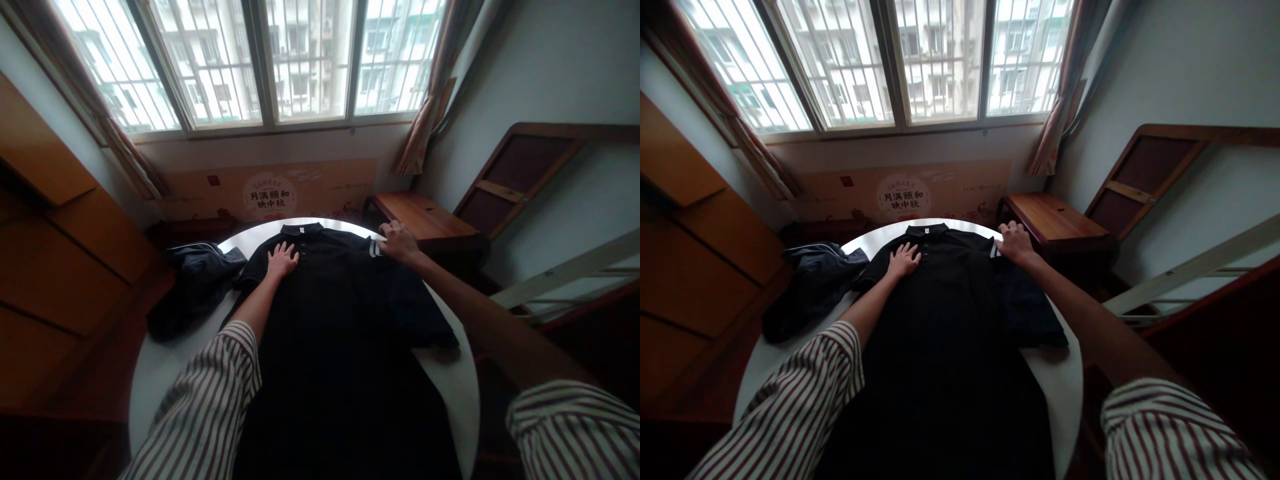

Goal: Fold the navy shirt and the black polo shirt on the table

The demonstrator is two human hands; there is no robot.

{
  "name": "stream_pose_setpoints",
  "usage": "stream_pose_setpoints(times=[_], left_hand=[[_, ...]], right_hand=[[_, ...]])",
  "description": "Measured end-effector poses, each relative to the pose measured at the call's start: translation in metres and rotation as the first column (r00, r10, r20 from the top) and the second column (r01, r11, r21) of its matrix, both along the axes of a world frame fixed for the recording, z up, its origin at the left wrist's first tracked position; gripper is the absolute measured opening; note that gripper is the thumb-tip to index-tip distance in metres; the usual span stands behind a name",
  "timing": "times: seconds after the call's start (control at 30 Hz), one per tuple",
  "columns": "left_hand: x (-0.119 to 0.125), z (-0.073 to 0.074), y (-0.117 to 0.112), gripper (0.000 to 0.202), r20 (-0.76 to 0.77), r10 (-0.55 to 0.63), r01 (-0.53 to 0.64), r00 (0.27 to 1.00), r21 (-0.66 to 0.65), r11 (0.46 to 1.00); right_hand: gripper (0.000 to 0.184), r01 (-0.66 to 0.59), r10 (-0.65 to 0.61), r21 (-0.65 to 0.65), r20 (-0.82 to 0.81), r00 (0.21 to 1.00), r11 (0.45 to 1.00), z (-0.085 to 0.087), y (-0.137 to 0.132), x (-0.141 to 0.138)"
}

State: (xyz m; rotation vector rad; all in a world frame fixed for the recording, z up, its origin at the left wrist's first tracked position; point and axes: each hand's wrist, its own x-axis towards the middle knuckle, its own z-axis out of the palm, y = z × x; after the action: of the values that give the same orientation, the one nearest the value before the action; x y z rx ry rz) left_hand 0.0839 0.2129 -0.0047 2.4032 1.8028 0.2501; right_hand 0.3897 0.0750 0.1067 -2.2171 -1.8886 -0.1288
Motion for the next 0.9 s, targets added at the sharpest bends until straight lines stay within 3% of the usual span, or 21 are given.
stream_pose_setpoints(times=[0.07, 0.17, 0.27, 0.37, 0.47, 0.57, 0.63, 0.73, 0.83, 0.9], left_hand=[[0.000, 0.001, -0.001, 0.061, 0.002, -0.004, 0.004, 1.000, 0.010, 1.000], [0.001, 0.007, -0.005, 0.058, 0.008, -0.029, 0.028, 1.000, 0.045, 0.999], [0.001, 0.017, -0.018, 0.051, 0.007, -0.078, 0.077, 0.997, 0.076, 0.994], [-0.006, 0.029, -0.040, 0.043, -0.019, -0.141, 0.142, 0.990, 0.093, 0.985], [-0.029, 0.042, -0.069, 0.043, -0.075, -0.177, 0.185, 0.981, 0.108, 0.977], [-0.068, 0.053, -0.095, 0.051, -0.158, -0.147, 0.168, 0.976, 0.128, 0.977], [-0.097, 0.056, -0.106, 0.062, -0.244, -0.121, 0.151, 0.962, 0.110, 0.982], [-0.127, 0.057, -0.111, 0.064, -0.290, -0.141, 0.161, 0.947, 0.045, 0.986], [-0.137, 0.062, -0.104, 0.045, -0.184, -0.136, 0.142, 0.973, 0.021, 0.990], [-0.138, 0.077, -0.093, 0.036, -0.122, -0.085, 0.092, 0.989, 0.049, 0.995]], right_hand=[[0.023, -0.164, 0.165, 0.048, -0.018, 0.986, 0.985, -0.008, -0.041, -0.015], [0.020, -0.467, 0.472, 0.070, -0.066, 0.879, 0.881, -0.024, -0.126, -0.047], [0.016, -0.635, 0.629, 0.009, -0.139, 0.765, 0.773, -0.038, -0.209, -0.081], [0.016, -0.710, 0.697, 0.032, -0.228, 0.680, 0.703, -0.048, -0.261, -0.108], [0.018, -0.715, 0.704, 0.079, -0.282, 0.652, 0.695, -0.055, -0.279, -0.127], [0.021, -0.714, 0.697, 0.092, -0.333, 0.635, 0.694, -0.064, -0.278, -0.145], [0.028, -0.745, 0.720, 0.084, -0.348, 0.600, 0.661, -0.072, -0.273, -0.156], [0.042, -0.798, 0.758, 0.064, -0.363, 0.541, 0.600, -0.082, -0.267, -0.165], [0.046, -0.776, 0.726, 0.064, -0.407, 0.554, 0.628, -0.087, -0.263, -0.165], [0.045, -0.762, 0.707, 0.068, -0.432, 0.560, 0.644, -0.087, -0.262, -0.162]])
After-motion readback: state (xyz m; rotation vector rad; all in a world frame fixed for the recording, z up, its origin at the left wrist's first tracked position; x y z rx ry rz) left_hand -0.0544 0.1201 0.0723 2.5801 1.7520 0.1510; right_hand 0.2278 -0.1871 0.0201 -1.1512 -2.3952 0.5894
